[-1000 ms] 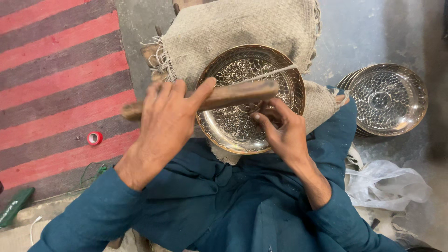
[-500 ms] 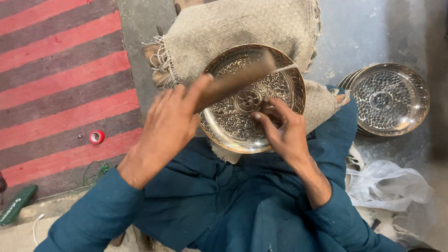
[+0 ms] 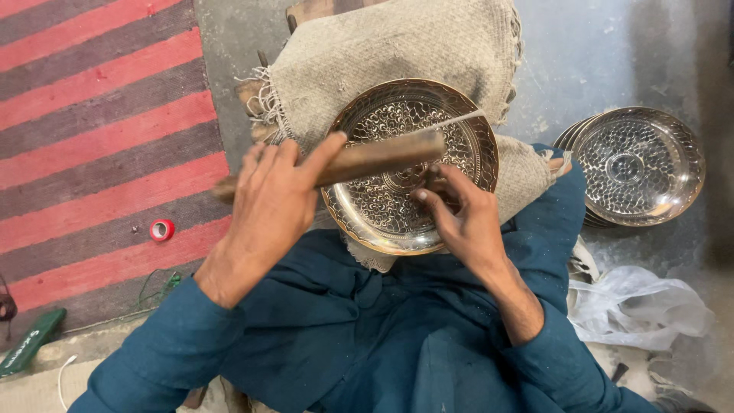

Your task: The person sits cross-legged on the floor with an ornate brass plate resting on a cloth cushion on their lap. They hold a chisel against the plate's engraved surface with one hand and strike it with a wooden mallet held in the other hand, working across the decorative pattern, occasionally repositioning the chisel and rotating the plate.

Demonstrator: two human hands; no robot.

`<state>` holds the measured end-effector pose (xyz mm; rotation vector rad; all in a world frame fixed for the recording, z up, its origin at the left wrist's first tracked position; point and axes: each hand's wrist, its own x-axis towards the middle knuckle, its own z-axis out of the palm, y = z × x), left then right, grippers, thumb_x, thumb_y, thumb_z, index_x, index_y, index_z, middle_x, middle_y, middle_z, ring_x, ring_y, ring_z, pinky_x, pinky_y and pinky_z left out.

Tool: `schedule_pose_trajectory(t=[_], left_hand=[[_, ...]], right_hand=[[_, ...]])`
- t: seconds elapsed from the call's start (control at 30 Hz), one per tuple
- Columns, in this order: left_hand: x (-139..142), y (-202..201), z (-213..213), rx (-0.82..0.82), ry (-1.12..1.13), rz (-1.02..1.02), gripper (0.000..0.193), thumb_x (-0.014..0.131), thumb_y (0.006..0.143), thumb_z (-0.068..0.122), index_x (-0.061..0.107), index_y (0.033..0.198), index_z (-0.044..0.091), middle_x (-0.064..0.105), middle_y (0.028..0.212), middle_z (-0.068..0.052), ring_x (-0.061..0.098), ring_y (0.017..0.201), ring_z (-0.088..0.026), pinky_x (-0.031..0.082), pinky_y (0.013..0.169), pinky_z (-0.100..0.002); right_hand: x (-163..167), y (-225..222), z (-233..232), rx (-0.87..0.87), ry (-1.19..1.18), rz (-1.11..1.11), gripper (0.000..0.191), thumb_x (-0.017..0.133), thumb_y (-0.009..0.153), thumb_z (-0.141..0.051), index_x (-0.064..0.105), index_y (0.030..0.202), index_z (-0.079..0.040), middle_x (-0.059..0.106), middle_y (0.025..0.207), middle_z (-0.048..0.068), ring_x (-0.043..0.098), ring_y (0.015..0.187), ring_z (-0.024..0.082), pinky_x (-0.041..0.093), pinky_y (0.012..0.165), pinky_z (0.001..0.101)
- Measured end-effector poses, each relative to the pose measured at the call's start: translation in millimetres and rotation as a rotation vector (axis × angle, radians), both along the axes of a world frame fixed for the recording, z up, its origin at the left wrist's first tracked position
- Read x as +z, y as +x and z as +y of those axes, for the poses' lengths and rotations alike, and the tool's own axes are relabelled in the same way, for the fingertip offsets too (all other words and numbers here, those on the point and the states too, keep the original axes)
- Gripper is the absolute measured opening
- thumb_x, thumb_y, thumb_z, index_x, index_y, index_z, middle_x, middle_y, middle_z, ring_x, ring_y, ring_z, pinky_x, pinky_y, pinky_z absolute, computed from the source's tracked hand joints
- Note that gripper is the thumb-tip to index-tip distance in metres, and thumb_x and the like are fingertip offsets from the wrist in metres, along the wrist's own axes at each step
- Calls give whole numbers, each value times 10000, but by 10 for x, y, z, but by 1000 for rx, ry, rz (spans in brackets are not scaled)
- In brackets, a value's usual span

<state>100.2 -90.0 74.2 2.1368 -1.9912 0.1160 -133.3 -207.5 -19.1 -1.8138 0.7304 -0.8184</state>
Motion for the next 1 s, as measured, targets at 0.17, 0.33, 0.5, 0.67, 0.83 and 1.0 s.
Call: schedule_pose_trajectory(t=[0.17,0.33,0.5,0.67,0.83,1.0], left_hand=[[-21,22,-15,-27,-49,-2,749,690,825,1,503,1522,205,572,986,-152,601,1001,-375,409,1075,-566],[-25,28,-18,-13,-25,-80,721,653,831,-4,523,1501,228,584,983,-138,595,993,-370,399,1072,-577],[-15,20,-12,1,32,-167,684,617,855,-18,539,1486,236,594,976,-127,604,978,-343,416,1053,-558],[33,11,-40,63,103,166,771,692,827,26,439,1528,224,589,1002,-150,603,965,-384,466,854,-524],[107,-19,-78,61,86,295,839,686,806,24,379,1557,234,594,995,-156,624,961,-395,498,828,-523],[169,12,-111,-65,-16,-221,725,675,917,-4,447,1538,293,602,1006,-107,630,993,-331,491,886,-501]], right_hand=[[4,8,-7,-32,90,34,316,690,958,3,611,1263,18,797,991,119,777,914,158,623,767,286],[22,3,-4,-25,82,49,300,679,961,5,613,1253,20,792,985,120,776,929,151,614,770,287],[35,3,21,-16,141,86,259,689,973,-5,631,1225,11,784,941,111,756,877,139,598,758,285],[5,25,28,-48,135,-15,287,667,985,5,603,1264,11,774,1006,80,746,961,126,592,815,272],[-2,43,38,-63,135,18,286,688,977,-21,626,1255,5,774,1001,71,735,949,112,584,782,257],[9,40,53,-79,81,45,230,714,977,-38,660,1196,4,789,979,55,752,934,89,584,783,242]])
